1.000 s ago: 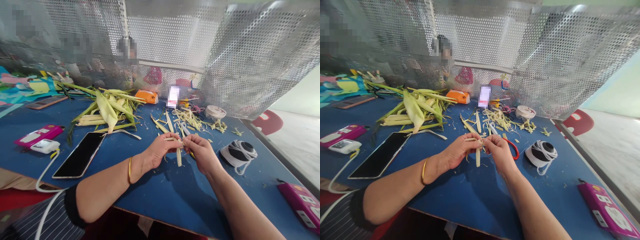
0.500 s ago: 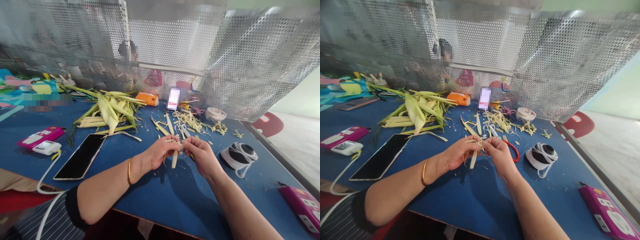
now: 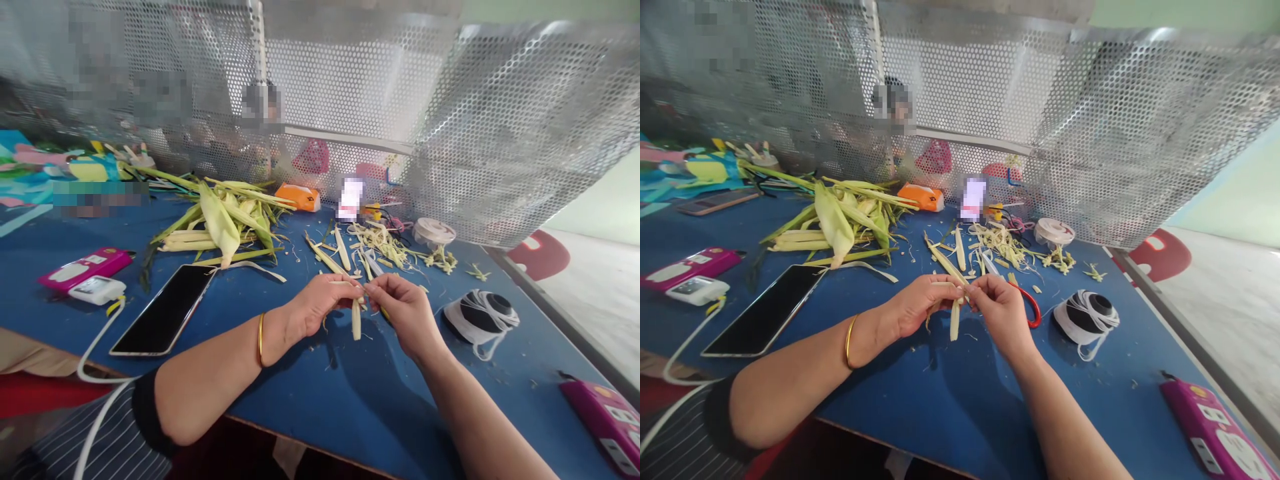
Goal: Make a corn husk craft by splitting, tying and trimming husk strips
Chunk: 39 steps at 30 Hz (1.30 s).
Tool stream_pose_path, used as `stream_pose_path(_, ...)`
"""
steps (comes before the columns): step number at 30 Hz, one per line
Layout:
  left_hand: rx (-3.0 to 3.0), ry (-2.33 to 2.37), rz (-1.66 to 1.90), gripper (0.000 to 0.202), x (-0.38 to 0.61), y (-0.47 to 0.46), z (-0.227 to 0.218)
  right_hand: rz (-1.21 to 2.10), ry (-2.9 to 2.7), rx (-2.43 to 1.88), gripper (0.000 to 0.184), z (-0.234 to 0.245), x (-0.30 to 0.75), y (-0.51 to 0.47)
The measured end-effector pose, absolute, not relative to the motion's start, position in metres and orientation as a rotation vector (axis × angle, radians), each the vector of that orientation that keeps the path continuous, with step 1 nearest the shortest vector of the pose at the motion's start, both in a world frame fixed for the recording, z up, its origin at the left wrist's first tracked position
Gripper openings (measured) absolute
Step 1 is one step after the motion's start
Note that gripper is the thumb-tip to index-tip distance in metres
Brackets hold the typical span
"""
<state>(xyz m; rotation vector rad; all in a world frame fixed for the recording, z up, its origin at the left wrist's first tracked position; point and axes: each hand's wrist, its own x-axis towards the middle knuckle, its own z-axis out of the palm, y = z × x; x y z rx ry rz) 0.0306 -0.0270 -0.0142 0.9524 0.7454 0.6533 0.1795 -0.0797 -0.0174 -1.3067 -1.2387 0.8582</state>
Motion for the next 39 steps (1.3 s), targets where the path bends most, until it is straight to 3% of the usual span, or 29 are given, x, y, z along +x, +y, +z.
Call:
stream_pose_path(3,0.901,0.738,0.666,0.013,0.029,-0.025,-0.013,0.824,-1.334,-1.279,0.023,-0.016,0.183,-0.081)
stream_pose_path(9,0.806,0.73,0.584,0.011,0.026,-0.019,-0.013,0.215,-1.921,-1.265,0.019,-0.01,0.194,-0.085)
stream_pose_path(12,0.79,0.723,0.526,0.012,0.026,-0.019,-0.013,0.114,-1.964,-1.268,0.021,-0.009,0.194,-0.086)
stream_pose_path(16,0.926,0.706,0.576,0.018,0.025,-0.02,-0.012,0.305,-1.787,-1.332,0.019,-0.008,0.192,-0.085)
stream_pose_path(23,1.486,0.758,0.776,0.016,0.026,-0.025,-0.013,0.976,-1.166,-1.332,0.021,-0.012,0.187,-0.081)
stream_pose_path(28,1.597,0.855,0.803,0.011,0.028,-0.027,-0.017,1.122,-1.02,-1.277,0.017,-0.011,0.18,-0.081)
stream_pose_path(31,1.337,0.841,0.779,0.01,0.029,-0.025,-0.016,0.935,-1.261,-1.287,0.021,-0.011,0.182,-0.082)
stream_pose_path(36,1.02,0.789,0.652,0.008,0.025,-0.02,-0.009,0.304,-1.801,-1.306,0.019,-0.013,0.191,-0.084)
stream_pose_path(39,0.921,0.761,0.541,0.006,0.023,-0.018,-0.009,0.094,-1.955,-1.308,0.028,-0.013,0.195,-0.085)
